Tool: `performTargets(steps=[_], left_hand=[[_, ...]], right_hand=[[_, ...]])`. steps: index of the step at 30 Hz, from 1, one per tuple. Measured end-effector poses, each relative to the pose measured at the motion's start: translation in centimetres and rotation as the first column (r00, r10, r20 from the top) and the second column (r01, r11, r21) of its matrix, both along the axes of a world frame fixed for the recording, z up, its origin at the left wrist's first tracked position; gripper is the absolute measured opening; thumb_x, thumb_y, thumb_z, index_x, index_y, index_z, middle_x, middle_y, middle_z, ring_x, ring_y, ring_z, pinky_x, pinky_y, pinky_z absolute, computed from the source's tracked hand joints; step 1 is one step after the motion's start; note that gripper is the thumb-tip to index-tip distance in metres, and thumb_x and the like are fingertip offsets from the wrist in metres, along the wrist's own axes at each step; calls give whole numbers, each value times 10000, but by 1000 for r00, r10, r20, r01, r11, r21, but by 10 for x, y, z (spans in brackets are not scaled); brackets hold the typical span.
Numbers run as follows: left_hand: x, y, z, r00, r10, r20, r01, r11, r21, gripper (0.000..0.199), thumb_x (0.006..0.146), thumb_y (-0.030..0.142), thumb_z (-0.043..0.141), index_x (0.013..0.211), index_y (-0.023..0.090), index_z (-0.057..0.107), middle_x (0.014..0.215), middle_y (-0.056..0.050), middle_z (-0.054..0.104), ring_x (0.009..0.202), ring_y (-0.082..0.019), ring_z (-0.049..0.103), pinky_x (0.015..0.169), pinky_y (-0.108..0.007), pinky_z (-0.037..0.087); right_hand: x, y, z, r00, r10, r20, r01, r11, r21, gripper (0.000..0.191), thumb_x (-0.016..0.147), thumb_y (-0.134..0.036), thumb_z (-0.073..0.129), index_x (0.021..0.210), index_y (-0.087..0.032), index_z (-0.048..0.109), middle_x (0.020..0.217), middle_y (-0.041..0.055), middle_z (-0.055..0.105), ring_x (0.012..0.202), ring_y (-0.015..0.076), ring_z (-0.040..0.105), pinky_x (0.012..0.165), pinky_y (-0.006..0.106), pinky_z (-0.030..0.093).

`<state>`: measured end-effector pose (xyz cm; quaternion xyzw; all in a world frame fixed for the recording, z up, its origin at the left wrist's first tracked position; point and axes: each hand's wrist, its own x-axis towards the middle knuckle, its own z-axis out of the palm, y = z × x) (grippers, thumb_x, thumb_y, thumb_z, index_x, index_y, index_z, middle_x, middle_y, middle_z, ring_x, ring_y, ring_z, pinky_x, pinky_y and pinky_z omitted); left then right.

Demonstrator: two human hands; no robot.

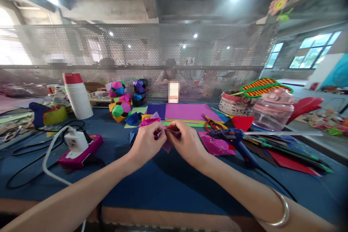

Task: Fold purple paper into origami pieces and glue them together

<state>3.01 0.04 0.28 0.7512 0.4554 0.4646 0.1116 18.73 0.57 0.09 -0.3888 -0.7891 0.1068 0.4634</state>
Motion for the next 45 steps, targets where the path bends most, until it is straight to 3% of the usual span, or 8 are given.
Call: performTargets(steps=[10,15,19,25,28,34,39,45], left_hand=[[4,0,-5,1000,-2,-30,1,999,-34,87,723,143,519,646,182,533,550,56,502,509,-89,460,499,-195,334],[1,5,-3,997,1,73,4,998,-64,73,729,168,529,666,181,564,574,46,540,517,-95,495,510,-196,370],[-5,12,0,989,71,128,-63,996,-69,108,744,206,530,640,182,543,581,32,546,523,-105,506,504,-205,372],[-8,17,-2,978,111,179,-93,990,-110,80,753,217,523,680,186,537,576,42,521,499,-100,485,467,-203,343],[-4,17,-8,983,65,173,-38,987,-155,18,725,185,534,736,186,548,607,37,567,522,-114,545,481,-208,387],[2,11,-16,985,-121,125,140,978,-157,290,718,149,584,1002,193,548,895,-24,678,800,-165,670,723,-278,531],[3,4,-15,978,-201,51,206,967,-148,413,739,181,623,1136,211,511,988,-41,656,828,-174,660,746,-299,541],[-1,6,-5,965,-162,207,197,967,-161,362,797,351,662,1106,187,569,1068,-82,651,958,-203,633,745,-284,541]], right_hand=[[0,-1,3,998,2,57,-2,1000,4,205,754,-27,577,655,-184,491,667,-19,543,625,125,515,588,243,371],[1,-2,6,999,36,-1,-36,998,-52,47,859,-170,560,814,-184,561,790,12,629,720,145,578,630,255,410],[3,-1,3,999,9,-42,-16,983,-185,235,883,-366,574,1031,-184,560,917,52,673,778,174,620,638,280,448],[6,6,-4,999,-2,-38,-8,963,-270,100,870,-271,557,916,-182,564,802,41,687,718,177,642,648,288,471],[9,8,-4,1000,-8,-17,4,981,-194,54,878,-203,527,893,-186,576,792,34,692,714,173,652,653,277,465],[15,8,-1,979,-69,194,65,998,26,109,889,-141,505,941,-189,588,834,35,684,761,178,639,682,270,435],[15,6,0,965,-99,245,91,995,43,129,880,-119,511,965,-176,589,886,52,697,769,178,638,681,267,424],[17,7,-1,959,-127,253,119,992,48,142,891,-160,524,1002,-188,609,896,58,720,781,197,658,678,273,419]])
